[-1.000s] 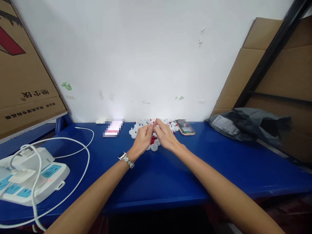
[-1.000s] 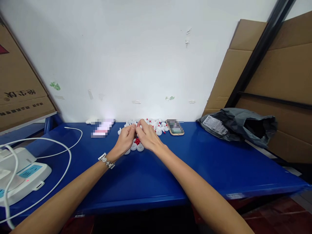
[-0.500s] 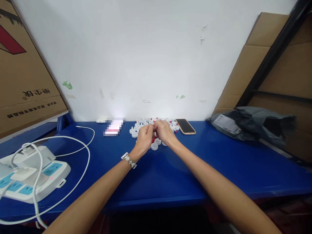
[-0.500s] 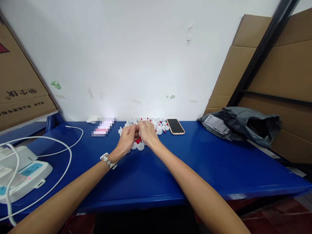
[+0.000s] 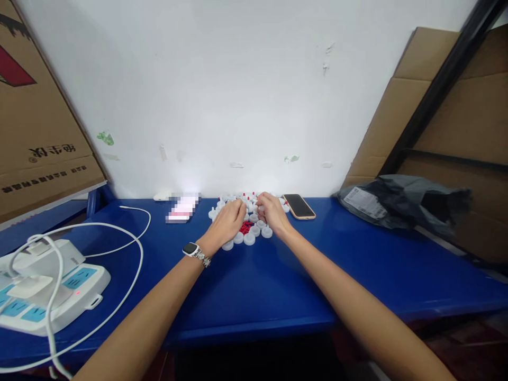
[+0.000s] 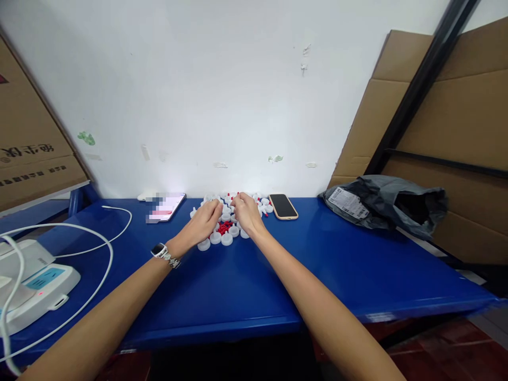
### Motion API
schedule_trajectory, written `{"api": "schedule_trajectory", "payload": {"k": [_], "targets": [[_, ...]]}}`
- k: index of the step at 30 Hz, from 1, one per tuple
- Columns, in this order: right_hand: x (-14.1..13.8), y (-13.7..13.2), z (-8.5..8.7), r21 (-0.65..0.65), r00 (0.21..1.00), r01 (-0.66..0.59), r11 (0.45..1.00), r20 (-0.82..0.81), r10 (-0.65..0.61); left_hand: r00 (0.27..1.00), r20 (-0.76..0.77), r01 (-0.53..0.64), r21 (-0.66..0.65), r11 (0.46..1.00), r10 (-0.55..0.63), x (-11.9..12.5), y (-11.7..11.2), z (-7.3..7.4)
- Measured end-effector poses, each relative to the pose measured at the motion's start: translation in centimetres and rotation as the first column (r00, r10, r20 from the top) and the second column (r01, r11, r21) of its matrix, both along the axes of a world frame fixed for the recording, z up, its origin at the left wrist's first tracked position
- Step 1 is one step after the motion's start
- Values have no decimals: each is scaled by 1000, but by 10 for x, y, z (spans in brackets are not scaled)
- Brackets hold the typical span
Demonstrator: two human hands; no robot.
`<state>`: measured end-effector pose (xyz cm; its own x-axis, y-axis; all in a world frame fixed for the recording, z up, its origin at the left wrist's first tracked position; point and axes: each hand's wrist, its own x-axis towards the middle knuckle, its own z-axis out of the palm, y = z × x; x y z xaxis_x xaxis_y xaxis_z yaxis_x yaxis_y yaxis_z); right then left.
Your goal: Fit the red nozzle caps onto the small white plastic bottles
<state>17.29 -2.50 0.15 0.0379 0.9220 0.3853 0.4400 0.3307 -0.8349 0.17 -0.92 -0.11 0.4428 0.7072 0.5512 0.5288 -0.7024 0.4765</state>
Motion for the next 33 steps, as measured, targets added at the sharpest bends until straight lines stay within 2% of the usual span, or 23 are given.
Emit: {"api": "schedule_trajectory", "payload": {"k": [2, 5, 10, 15, 20, 24, 27, 30, 33], "targets": [[2, -3, 3, -24, 996, 38, 999, -83, -40, 980, -199, 16, 102, 995, 4, -1, 0, -3], [7, -6, 6, 37, 993, 95, 995, -75, -92, 939, -343, 15, 103, 995, 22, -6, 1, -3], [12, -7, 4, 166, 979, 179, 970, 71, -192, 954, -292, -58, 54, 997, 71, -29, 12, 1], [3, 3, 8, 120, 997, 34, 992, 70, -43, 938, -271, -216, 24, 976, 214, -63, 33, -4], [-27, 32, 17, 80, 991, -71, 994, 121, 61, 958, -257, -176, -183, 967, 126, -84, 43, -8], [-60, 67, 24, 30, 967, -101, 994, 238, 91, 964, -236, -179, -231, 956, 124, -92, 45, -6], [-84, 90, 26, -6, 912, -143, 990, 388, 134, 960, -220, -228, -240, 944, 176, -97, 47, -4], [-103, 106, 24, -115, 780, -180, 977, 589, 213, 939, -244, -299, -229, 926, 243, -100, 49, -3], [-111, 117, 23, -215, 682, -196, 957, 671, 291, 932, -269, -310, -244, 919, 243, -100, 49, -4]]}}
